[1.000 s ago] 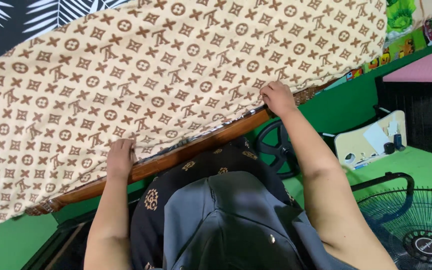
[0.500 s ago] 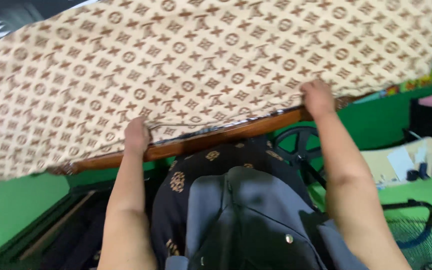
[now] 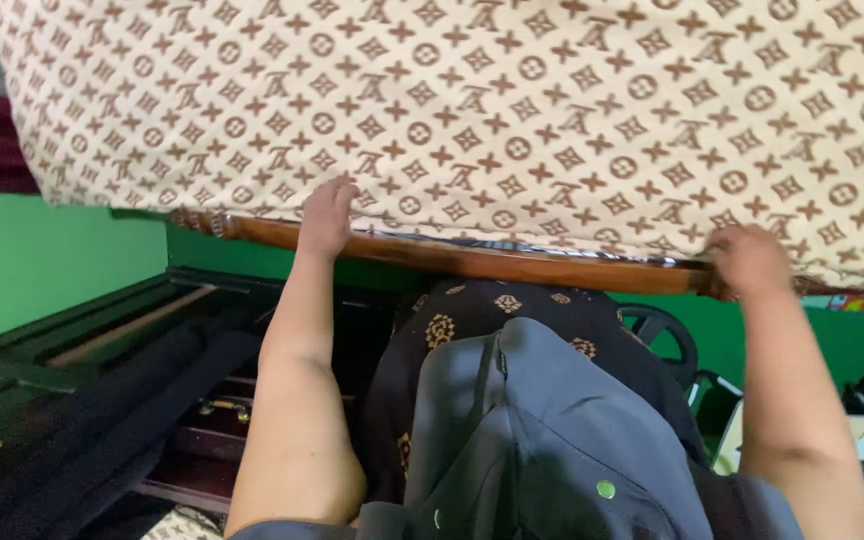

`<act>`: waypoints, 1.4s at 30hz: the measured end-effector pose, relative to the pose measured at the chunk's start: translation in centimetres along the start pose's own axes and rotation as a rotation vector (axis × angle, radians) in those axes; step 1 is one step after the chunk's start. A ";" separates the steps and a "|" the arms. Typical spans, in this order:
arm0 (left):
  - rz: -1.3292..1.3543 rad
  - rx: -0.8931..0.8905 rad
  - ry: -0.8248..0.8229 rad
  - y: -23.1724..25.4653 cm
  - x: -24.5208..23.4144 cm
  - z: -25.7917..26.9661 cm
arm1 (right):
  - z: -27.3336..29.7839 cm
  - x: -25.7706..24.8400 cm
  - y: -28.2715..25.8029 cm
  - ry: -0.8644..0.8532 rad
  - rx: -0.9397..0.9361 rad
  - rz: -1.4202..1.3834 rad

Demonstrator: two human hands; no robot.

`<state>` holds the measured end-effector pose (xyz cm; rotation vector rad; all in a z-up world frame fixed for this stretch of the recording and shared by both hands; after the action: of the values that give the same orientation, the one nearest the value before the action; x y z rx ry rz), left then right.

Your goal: The person repeatedly folds and unfolds a patterned blanket on a bed, smoothing and adjusting its edges. The person handles the blanket by hand without using tools.

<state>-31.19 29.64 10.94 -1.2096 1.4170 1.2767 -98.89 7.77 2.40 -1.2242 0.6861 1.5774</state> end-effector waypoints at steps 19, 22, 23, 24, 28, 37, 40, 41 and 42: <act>-0.159 -0.142 -0.403 -10.0 6.1 3.3 | -4.5 3.4 -30.7 -0.095 -0.507 -0.021; -0.032 -0.079 -0.307 -10.9 5.9 3.8 | -4.3 2.9 -30.6 -0.005 -0.492 -0.059; -0.031 -0.078 -0.305 -10.7 4.2 3.8 | -4.0 2.5 -30.6 -0.004 -0.491 -0.058; 0.129 -0.101 -0.280 -10.6 2.3 3.7 | -4.3 2.6 -30.3 -0.096 -0.441 -0.104; 0.279 -0.062 -0.237 -10.3 -1.5 4.2 | -4.9 3.5 -28.3 -0.294 -0.293 -0.218; 0.088 -0.107 -0.686 -10.5 0.2 6.0 | -2.9 -0.4 -26.7 -0.536 -0.339 -0.137; 0.000 -0.155 -0.707 -11.9 4.2 6.4 | -4.1 2.2 -26.4 -0.562 -0.312 -0.117; -0.003 -0.160 -0.709 -10.5 4.3 6.4 | -3.9 3.0 -26.2 -0.564 -0.317 -0.119; -0.058 -0.258 -0.754 -10.3 4.4 6.0 | -4.2 4.0 -26.0 -0.591 -0.267 -0.088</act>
<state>-21.84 35.05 4.24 -0.7753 0.6799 1.6710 -73.27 14.77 0.60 -0.8809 0.0426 1.8724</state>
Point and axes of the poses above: each hand's wrist, its own z-axis away from the middle knuckle, its own x-axis out of the palm, y = z × x, the point moved 6 cm from there along -z, towards the middle knuckle, and after that the axes turned 8 degrees about -z, right-handed, at the moved point
